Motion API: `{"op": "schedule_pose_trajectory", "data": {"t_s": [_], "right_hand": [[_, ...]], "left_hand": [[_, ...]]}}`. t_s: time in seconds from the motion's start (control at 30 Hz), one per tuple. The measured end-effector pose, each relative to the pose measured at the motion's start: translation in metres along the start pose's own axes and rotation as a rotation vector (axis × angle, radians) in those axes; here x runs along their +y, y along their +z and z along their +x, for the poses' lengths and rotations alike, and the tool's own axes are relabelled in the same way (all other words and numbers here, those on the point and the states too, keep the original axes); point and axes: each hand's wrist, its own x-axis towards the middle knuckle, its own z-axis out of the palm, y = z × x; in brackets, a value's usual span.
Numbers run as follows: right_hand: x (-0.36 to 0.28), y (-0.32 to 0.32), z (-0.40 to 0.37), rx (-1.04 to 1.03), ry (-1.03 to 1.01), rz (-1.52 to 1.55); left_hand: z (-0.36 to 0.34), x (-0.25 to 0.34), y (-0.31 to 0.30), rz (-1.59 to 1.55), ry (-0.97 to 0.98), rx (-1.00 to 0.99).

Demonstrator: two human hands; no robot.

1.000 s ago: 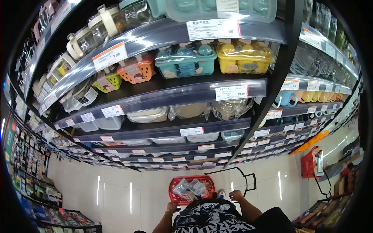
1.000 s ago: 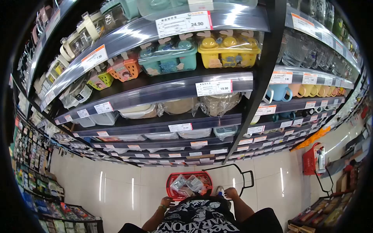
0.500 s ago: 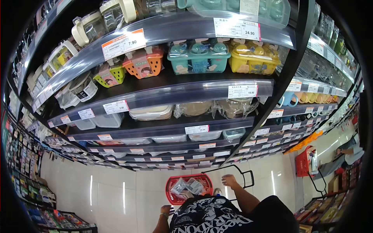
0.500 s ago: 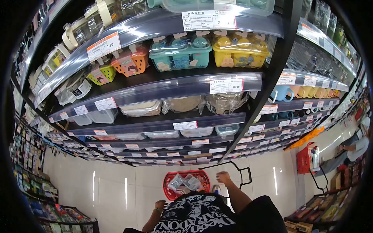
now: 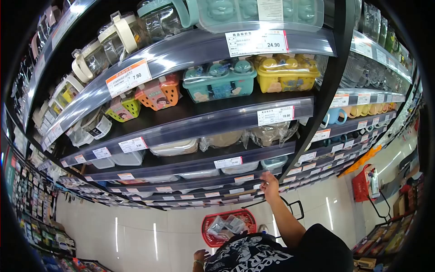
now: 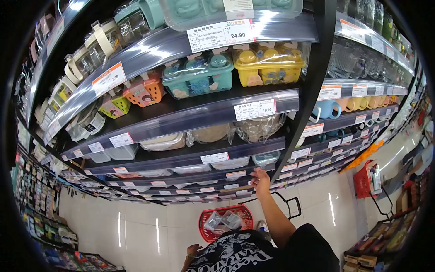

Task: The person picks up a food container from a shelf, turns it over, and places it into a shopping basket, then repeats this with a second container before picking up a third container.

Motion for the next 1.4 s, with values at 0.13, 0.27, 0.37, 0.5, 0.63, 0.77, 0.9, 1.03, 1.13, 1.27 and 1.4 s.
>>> {"op": "schedule_pose_trajectory", "data": {"t_s": [0.13,0.27,0.37,0.5,0.63,0.77,0.9,1.03,1.13,1.27,1.4], "right_hand": [[-0.008,0.003,0.013,0.022,0.021,-0.03],[-0.011,0.019,0.011,-0.04,-0.039,-0.111],[-0.021,0.06,-0.007,0.026,-0.325,-0.182],[-0.026,0.081,0.009,0.022,-0.309,-0.361],[-0.016,0.078,0.028,-0.064,-0.153,-0.448],[-0.022,0.081,0.01,-0.118,-0.111,-0.372],[-0.015,0.075,-0.008,-0.129,-0.19,-0.208],[0.0,0.053,-0.014,-0.092,-0.265,-0.04],[-0.001,0.038,-0.019,-0.06,-0.125,0.031],[0.0,0.026,-0.034,-0.121,-0.037,0.039],[0.018,0.01,-0.053,-0.252,0.087,-0.051]], "left_hand": [[-0.012,-0.002,0.001,-0.004,0.023,0.01],[-0.02,-0.014,0.0,0.025,-0.02,0.016],[-0.02,-0.025,-0.012,0.572,0.03,-0.078],[-0.018,-0.024,-0.019,1.1,0.264,-0.06],[-0.017,-0.028,-0.019,0.779,0.187,0.003],[-0.03,-0.014,0.012,-0.035,-0.11,0.122],[-0.028,-0.009,0.015,0.026,-0.197,0.122],[-0.03,-0.003,0.019,0.021,-0.308,0.123],[-0.035,-0.009,0.018,-0.105,-0.164,0.092],[-0.03,0.003,0.025,-0.47,-0.259,0.177],[-0.035,0.067,0.041,-0.584,-0.249,0.174]]}}
